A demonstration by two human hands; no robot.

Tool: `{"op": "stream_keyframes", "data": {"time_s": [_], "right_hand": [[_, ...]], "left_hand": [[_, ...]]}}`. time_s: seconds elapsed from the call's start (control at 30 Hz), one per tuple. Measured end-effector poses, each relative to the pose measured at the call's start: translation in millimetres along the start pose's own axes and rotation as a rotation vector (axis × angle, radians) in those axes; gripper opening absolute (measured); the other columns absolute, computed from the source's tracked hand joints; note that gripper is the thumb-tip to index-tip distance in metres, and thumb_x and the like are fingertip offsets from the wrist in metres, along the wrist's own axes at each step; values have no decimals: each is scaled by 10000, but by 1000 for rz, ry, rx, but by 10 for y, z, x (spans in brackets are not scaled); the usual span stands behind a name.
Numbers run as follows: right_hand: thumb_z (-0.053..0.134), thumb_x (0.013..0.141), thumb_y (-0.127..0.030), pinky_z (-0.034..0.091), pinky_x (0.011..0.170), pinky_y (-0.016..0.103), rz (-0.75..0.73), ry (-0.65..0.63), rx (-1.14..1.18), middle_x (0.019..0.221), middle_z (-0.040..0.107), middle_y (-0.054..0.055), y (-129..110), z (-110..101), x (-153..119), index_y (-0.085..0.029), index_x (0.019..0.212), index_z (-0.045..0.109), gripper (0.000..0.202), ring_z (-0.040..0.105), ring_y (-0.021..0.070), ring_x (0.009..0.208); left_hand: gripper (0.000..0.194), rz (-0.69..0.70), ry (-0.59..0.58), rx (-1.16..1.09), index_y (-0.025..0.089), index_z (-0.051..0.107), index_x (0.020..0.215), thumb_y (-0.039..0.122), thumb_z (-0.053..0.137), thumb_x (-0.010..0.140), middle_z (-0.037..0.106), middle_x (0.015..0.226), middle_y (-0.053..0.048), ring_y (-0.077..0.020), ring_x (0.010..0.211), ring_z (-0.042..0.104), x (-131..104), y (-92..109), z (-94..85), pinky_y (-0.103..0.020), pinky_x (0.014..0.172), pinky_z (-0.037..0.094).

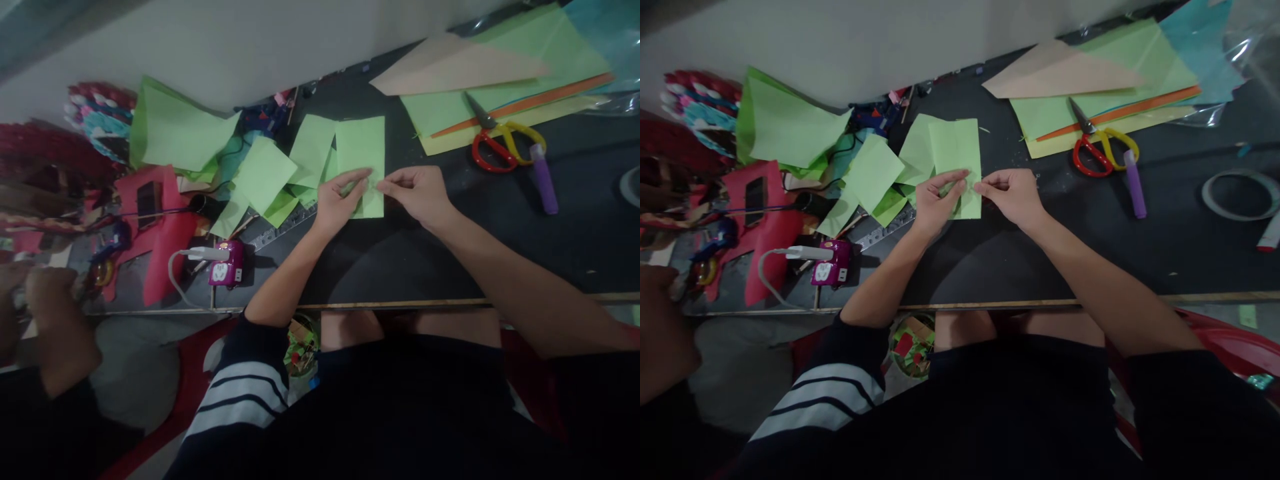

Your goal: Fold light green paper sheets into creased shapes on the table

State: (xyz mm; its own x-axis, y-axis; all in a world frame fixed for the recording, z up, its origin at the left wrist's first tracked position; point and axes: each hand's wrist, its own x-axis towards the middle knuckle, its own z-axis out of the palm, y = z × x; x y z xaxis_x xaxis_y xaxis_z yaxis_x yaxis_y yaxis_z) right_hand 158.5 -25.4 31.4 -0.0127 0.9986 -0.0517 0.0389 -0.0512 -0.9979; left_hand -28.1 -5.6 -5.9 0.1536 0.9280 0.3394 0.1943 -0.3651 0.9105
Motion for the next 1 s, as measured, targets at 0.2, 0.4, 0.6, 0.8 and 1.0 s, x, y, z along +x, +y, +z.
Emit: {"op": "stream_keyframes", "data": {"time_s": [0.2,0.4,0.6,0.8,1.0], "right_hand": [[1050,619,-313,635,595,317,66,-134,-35,596,686,3,-13,-30,1,-197,660,761,314,665,149,567],[1063,601,-301,642,591,329,92,-181,-27,630,733,53,-8,-41,-10,-170,684,788,317,718,184,602],[1053,615,-323,653,624,336,76,-192,-71,645,765,83,-36,-42,-45,-167,676,798,305,767,214,647],[1056,611,-296,653,606,322,114,-252,-45,652,767,82,-16,-102,13,-160,686,799,300,778,211,656],[1055,607,-399,639,588,297,180,-292,-45,642,766,66,-55,-121,7,-182,698,811,339,779,206,658]], "left_hand": [[379,-11,23,-10,255,852,1124,577,805,929,852,1225,-71,-281,1276,773,15,-22,-56,-490,1179,604],[380,-23,71,-20,250,832,1152,569,788,951,845,1250,-66,-285,1327,749,34,-60,-83,-499,1211,585],[302,-51,88,-29,251,814,1187,470,783,982,831,1286,-65,-298,1406,700,56,-120,-93,-499,1215,584],[250,-64,90,-53,251,817,1177,400,787,978,836,1269,-49,-296,1389,710,47,-115,-89,-499,1200,596],[292,-75,80,-52,244,816,1200,437,774,985,831,1286,-63,-288,1385,713,56,-117,-102,-477,1195,598]]}}
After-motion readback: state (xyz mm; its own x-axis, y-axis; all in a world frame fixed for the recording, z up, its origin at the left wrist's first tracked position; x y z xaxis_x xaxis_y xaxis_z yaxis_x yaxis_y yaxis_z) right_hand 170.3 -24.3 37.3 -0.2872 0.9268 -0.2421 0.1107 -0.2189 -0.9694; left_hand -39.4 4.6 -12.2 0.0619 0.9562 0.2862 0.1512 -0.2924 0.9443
